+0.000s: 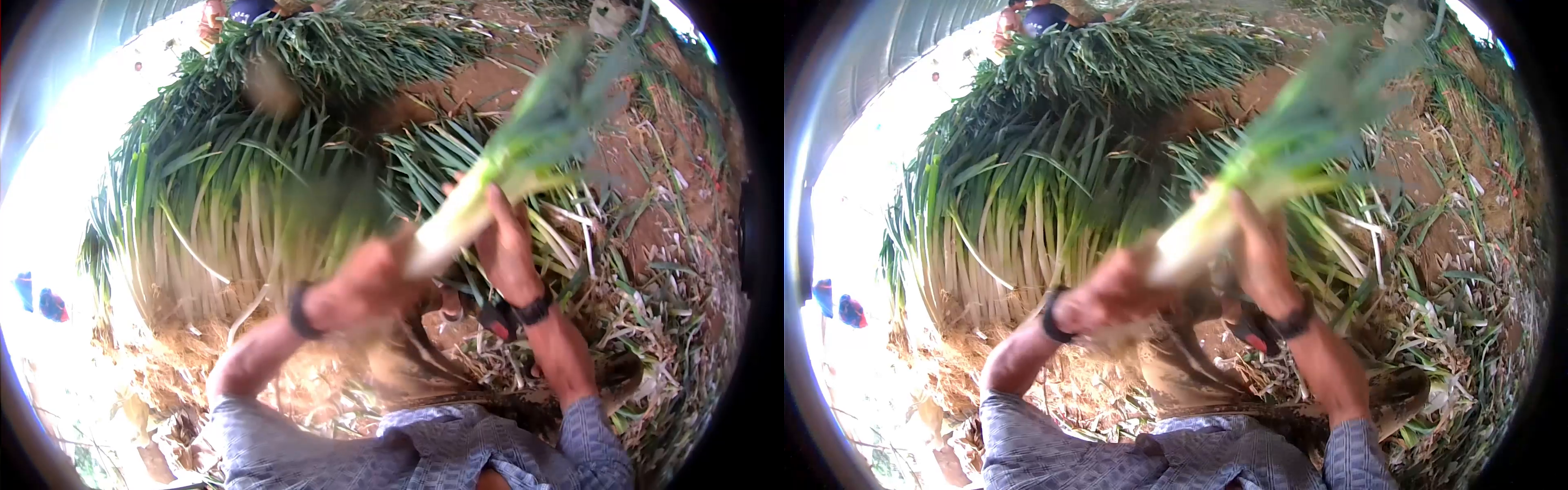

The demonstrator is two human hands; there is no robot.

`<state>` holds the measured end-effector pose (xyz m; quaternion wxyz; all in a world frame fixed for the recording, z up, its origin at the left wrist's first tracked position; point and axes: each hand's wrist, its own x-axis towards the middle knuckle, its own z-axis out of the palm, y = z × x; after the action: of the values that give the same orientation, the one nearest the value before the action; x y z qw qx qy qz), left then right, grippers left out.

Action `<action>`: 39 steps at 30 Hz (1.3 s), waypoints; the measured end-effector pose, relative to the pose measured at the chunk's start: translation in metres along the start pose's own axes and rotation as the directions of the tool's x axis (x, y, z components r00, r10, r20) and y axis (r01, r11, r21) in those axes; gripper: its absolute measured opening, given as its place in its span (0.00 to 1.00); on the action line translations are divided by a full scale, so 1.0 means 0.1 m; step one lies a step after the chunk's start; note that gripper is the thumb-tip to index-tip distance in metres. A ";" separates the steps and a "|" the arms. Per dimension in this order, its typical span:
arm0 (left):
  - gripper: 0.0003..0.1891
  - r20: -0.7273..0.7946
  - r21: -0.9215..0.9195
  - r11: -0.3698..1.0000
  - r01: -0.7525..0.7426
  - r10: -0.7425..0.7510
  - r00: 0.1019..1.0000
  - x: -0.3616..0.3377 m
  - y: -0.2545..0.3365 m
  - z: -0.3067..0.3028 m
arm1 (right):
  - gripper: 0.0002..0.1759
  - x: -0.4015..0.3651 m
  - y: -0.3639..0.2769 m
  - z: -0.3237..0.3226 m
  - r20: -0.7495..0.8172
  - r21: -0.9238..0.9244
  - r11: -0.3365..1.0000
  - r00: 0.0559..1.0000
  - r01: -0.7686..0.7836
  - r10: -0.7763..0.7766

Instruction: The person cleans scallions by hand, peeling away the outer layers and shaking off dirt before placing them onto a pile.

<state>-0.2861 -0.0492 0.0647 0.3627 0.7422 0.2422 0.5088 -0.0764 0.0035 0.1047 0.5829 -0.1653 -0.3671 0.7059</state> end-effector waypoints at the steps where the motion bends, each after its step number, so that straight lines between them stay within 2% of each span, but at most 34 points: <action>1: 0.20 -0.028 0.215 0.974 0.072 -0.067 0.997 0.14 0.21 -0.26 | 0.32 0.22 0.05 0.07 0.103 -0.018 0.998 0.993 -0.059 0.061; 2: 0.23 -0.056 0.402 0.874 0.272 -0.273 0.960 0.26 0.44 -0.52 | 0.31 0.41 0.10 0.12 0.205 -0.042 0.992 0.971 -0.117 0.123; 3: 0.26 -0.123 0.564 0.700 0.438 -0.453 0.883 0.33 0.63 -0.77 | 0.31 0.57 0.10 0.25 0.288 -0.141 0.986 0.950 -0.085 0.123; 4: 0.29 -0.227 0.686 0.465 0.560 -0.594 0.772 0.32 0.72 -0.97 | 0.31 0.67 0.13 0.38 0.373 -0.236 0.971 0.918 -0.046 0.134; 5: 0.29 -0.274 0.712 0.466 0.525 -0.504 0.819 0.21 0.63 -1.13 | 0.34 0.70 0.28 0.41 0.354 -0.307 0.952 0.929 0.004 0.110; 6: 0.29 -0.316 0.739 0.461 0.492 -0.408 0.856 0.03 0.44 -1.29 | 0.38 0.64 0.26 0.40 0.280 -0.457 0.887 0.935 -0.071 0.219; 7: 0.26 -0.341 0.770 0.439 0.463 -0.330 0.880 -0.29 0.13 -1.52 | 0.39 0.57 0.36 0.30 0.264 -0.488 0.869 0.936 -0.080 0.234; 8: 0.27 -0.501 0.689 0.346 0.637 -0.407 0.764 -0.53 -0.10 -1.62 | 0.40 0.49 0.50 0.14 0.245 -0.521 0.849 0.937 -0.089 0.249; 9: 0.30 -0.570 0.737 0.129 0.664 -0.409 0.713 -0.83 -0.32 -1.69 | 0.40 0.35 0.59 -0.07 0.180 -0.565 0.814 0.944 -0.132 0.278; 10: 0.34 -0.646 0.703 0.026 0.711 -0.394 0.654 -1.40 -0.83 -1.88 | 0.39 0.19 0.66 -0.31 0.111 -0.605 0.778 0.949 -0.171 0.295; 11: 0.42 -0.710 0.639 -0.073 0.766 -0.438 0.551 -1.89 -1.24 -1.92 | 0.37 0.01 0.72 -0.58 0.088 -0.602 0.765 0.933 -0.230 0.350; 12: 0.49 -0.743 0.511 -0.205 0.834 -0.594 0.309 -2.05 -1.29 -1.83 | 0.35 -0.16 0.77 -0.88 0.069 -0.598 0.752 0.917 -0.278 0.394; 13: 0.52 -0.699 0.638 -0.226 0.736 -0.570 0.431 -2.64 -1.59 -1.87 | 0.31 -0.39 0.88 -1.31 -0.009 -0.777 0.577 0.920 -0.253 0.391; 14: 0.54 -0.707 0.576 -0.367 0.731 -0.672 0.221 -2.86 -1.91 -1.94 | 0.28 -0.61 0.92 -1.68 -0.092 -0.904 0.359 0.924 -0.234 0.371; 16: 0.53 -0.628 0.689 -0.349 0.636 -0.725 0.282 -3.13 -2.48 -2.10 | 0.26 -0.92 0.74 -1.97 -0.227 -0.895 0.263 0.875 -0.361 0.428; 17: 0.52 -0.629 0.655 -0.360 0.664 -0.748 0.214 -3.04 -2.36 -1.99 | 0.26 -1.04 0.68 -2.07 -0.263 -0.884 0.247 0.858 -0.398 0.442; 19: 0.52 -0.631 0.596 -0.378 0.709 -0.766 0.122 -2.36 -2.01 -1.91 | 0.25 -1.07 0.61 -2.22 -0.312 -0.863 0.244 0.848 -0.442 0.429; 22: 0.54 -0.588 0.608 -0.387 0.693 -0.806 0.066 -2.49 -2.27 -1.99 | 0.21 -1.12 0.56 -2.20 -0.391 -0.879 0.171 0.879 -0.445 0.273; 23: 0.57 -0.611 0.562 -0.355 0.747 -0.787 0.086 -2.53 -2.30 -2.00 | 0.17 -1.14 0.55 -2.18 -0.374 -0.867 0.235 0.885 -0.440 0.276; 26: 0.57 -0.588 0.499 -0.402 0.768 -0.808 -0.042 -2.35 -2.11 -1.95 | 0.15 -1.31 0.58 -2.31 -0.411 -0.815 0.261 0.834 -0.517 0.369; 27: 0.56 -0.587 0.510 -0.392 0.765 -0.809 -0.023 -2.38 -2.12 -1.95 | 0.13 -1.36 0.60 -2.36 -0.347 -0.849 0.269 0.865 -0.454 0.363; 30: 0.55 -0.626 0.582 -0.347 0.736 -0.769 0.132 -2.54 -2.15 -1.87 | 0.19 -1.56 0.51 -2.48 -0.390 -0.840 0.164 0.786 -0.517 0.479; 31: 0.55 -0.621 0.616 -0.327 0.717 -0.761 0.187 -2.49 -2.08 -1.79 | 0.17 -1.60 0.53 -2.56 -0.443 -0.813 0.123 0.743 -0.568 0.502; 33: 0.53 -0.599 0.686 -0.286 0.669 -0.744 0.295 -2.32 -1.99 -1.65 | 0.14 -1.69 0.56 -2.70 -0.425 -0.804 0.191 0.768 -0.563 0.479; 34: 0.53 -0.550 0.777 -0.266 0.571 -0.728 0.409 -2.26 -2.02 -1.67 | 0.13 -1.77 0.59 -2.82 -0.419 -0.796 0.223 0.779 -0.563 0.467; 35: 0.53 -0.482 0.853 -0.248 0.459 -0.711 0.512 -2.20 -2.07 -1.70 | 0.13 -1.85 0.68 -3.03 -0.436 -0.731 0.288 0.748 -0.619 0.500; 36: 0.53 -0.391 0.915 -0.224 0.335 -0.693 0.605 -2.17 -2.12 -1.70 | 0.13 -1.84 0.74 -3.04 -0.448 -0.720 0.271 0.726 -0.639 0.521; 38: 0.54 -0.413 0.899 -0.204 0.386 -0.688 0.597 -2.02 -2.14 -1.69 | 0.13 -1.80 0.72 -3.06 -0.494 -0.693 0.226 0.680 -0.684 0.542; 39: 0.54 -0.461 0.855 -0.233 0.463 -0.751 0.472 -1.82 -2.03 -1.65 | 0.14 -1.81 0.80 -3.19 -0.498 -0.711 0.208 0.691 -0.671 0.524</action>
<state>-0.5042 -0.0074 -0.1641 0.0538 0.6103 0.7830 -0.1071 0.1267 -0.0680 -0.2029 0.1236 -0.6115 -0.5276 0.5766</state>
